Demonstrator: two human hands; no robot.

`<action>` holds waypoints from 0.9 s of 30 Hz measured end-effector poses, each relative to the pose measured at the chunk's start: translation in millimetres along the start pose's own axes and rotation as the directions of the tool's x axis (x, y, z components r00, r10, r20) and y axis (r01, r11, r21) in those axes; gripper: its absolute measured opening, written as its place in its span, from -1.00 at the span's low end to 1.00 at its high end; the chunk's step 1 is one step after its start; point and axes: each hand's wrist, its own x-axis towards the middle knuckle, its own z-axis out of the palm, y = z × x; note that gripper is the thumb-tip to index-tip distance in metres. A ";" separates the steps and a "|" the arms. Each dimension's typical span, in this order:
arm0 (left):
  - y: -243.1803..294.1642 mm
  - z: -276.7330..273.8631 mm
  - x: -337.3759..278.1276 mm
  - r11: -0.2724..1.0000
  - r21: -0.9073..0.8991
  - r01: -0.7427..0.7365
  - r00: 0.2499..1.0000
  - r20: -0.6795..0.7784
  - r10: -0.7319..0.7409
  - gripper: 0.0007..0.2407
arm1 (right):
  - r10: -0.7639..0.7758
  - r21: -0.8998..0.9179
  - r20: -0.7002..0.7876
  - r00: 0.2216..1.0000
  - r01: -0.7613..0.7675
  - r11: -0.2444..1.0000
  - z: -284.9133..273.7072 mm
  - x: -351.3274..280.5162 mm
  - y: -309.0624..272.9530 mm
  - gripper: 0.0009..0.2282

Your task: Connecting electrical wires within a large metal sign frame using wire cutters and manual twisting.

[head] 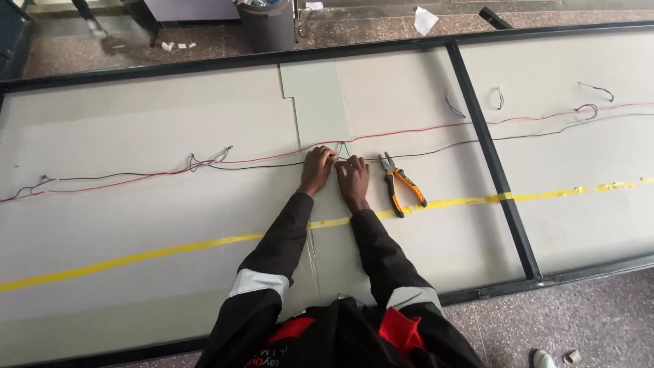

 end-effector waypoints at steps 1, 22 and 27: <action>-0.7 0.2 -2.3 0.998 -0.054 0.017 1.000 -0.011 -0.018 -0.64 | 0.030 -0.028 0.014 0.999 -0.030 0.999 2.6 2.9 4.3 -0.85; 30.8 -24.6 -1.6 0.986 -0.166 0.010 0.998 -0.055 -0.019 -0.81 | 0.299 -0.024 0.274 0.914 -0.305 0.952 -2.3 62.1 18.7 -0.77; 24.8 -19.8 -2.0 0.997 -0.078 0.023 0.999 -0.023 -0.025 -0.83 | 0.125 -0.045 -0.091 0.988 -0.129 0.991 -29.5 25.4 -22.4 -0.90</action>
